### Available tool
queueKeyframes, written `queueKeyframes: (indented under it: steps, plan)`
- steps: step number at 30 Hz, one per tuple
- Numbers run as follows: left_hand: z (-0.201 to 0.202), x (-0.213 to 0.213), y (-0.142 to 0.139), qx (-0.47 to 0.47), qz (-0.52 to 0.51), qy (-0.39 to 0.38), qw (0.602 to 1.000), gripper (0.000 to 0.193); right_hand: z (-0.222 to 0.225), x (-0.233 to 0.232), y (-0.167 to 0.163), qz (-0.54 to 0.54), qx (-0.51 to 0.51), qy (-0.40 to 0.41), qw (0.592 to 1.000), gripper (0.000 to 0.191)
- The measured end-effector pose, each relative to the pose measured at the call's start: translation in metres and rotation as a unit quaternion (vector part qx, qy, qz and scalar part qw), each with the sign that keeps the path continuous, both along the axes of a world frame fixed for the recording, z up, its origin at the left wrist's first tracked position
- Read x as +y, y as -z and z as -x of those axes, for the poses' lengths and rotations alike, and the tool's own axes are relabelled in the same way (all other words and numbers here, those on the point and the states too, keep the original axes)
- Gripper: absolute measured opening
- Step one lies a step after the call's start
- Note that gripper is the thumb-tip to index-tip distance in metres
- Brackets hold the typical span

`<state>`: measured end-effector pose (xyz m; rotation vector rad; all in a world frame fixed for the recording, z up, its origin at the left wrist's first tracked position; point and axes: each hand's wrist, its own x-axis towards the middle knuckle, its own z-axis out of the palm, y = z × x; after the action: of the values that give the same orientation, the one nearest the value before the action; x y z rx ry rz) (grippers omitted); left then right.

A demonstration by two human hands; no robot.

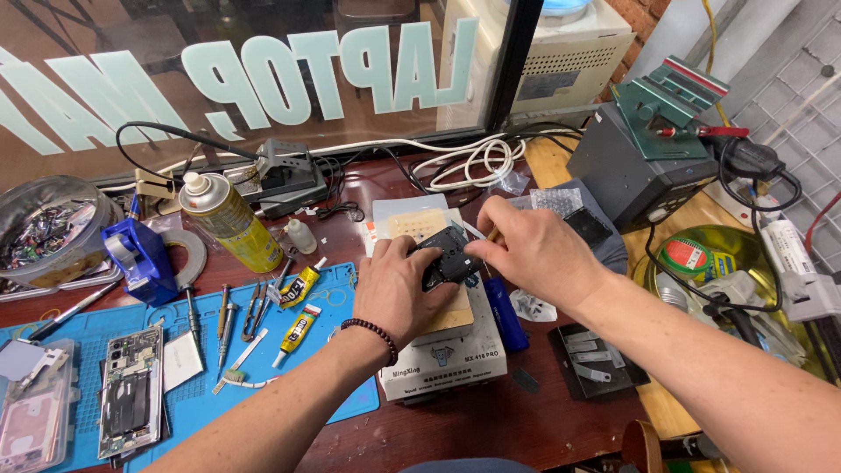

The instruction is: The person uses a small screwdriver to remove screws from the back of a smartphone, then opens the casing to access the internal components. They continue to unscrew and remove parts, including the battery, and apply adhesive to the back of the device.

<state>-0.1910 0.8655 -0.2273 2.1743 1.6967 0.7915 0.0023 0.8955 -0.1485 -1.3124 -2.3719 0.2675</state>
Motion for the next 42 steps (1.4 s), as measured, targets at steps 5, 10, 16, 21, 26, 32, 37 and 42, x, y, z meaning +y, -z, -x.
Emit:
queueKeyframes:
  steps: [5,10,16,21,26,32,37,42]
  plan:
    - [0.000,0.001,0.001,-0.003,-0.001,-0.003,1.000,0.053,0.003,-0.002,-0.001,0.017,0.009,-0.009,1.000,0.031]
    - [0.003,0.001,-0.001,-0.008,-0.020,-0.003,1.000,0.055,0.005,-0.001,0.002,0.002,0.004,-0.008,1.000,0.029]
    - [0.004,0.002,-0.006,0.015,0.018,-0.007,1.000,0.047,0.006,-0.002,0.000,0.008,0.008,-0.006,1.000,0.025]
    - [0.004,0.001,-0.007,0.011,0.018,-0.006,1.000,0.047,0.007,-0.004,-0.004,0.069,-0.054,0.046,0.995,0.028]
    - [0.006,0.001,-0.006,0.014,0.017,-0.008,1.000,0.047,0.006,0.001,-0.007,0.044,0.011,-0.028,0.999,0.028]
    - [0.006,0.001,-0.004,0.020,0.008,-0.009,1.000,0.048,0.008,-0.004,-0.001,0.026,-0.004,0.005,1.000,0.026]
    - [0.007,0.001,-0.004,0.006,-0.018,-0.007,1.000,0.049,0.012,-0.003,0.000,0.018,0.021,0.001,1.000,0.027]
    - [0.008,0.001,-0.003,0.008,-0.010,-0.010,1.000,0.050,0.013,-0.004,-0.001,0.017,0.006,0.019,1.000,0.027]
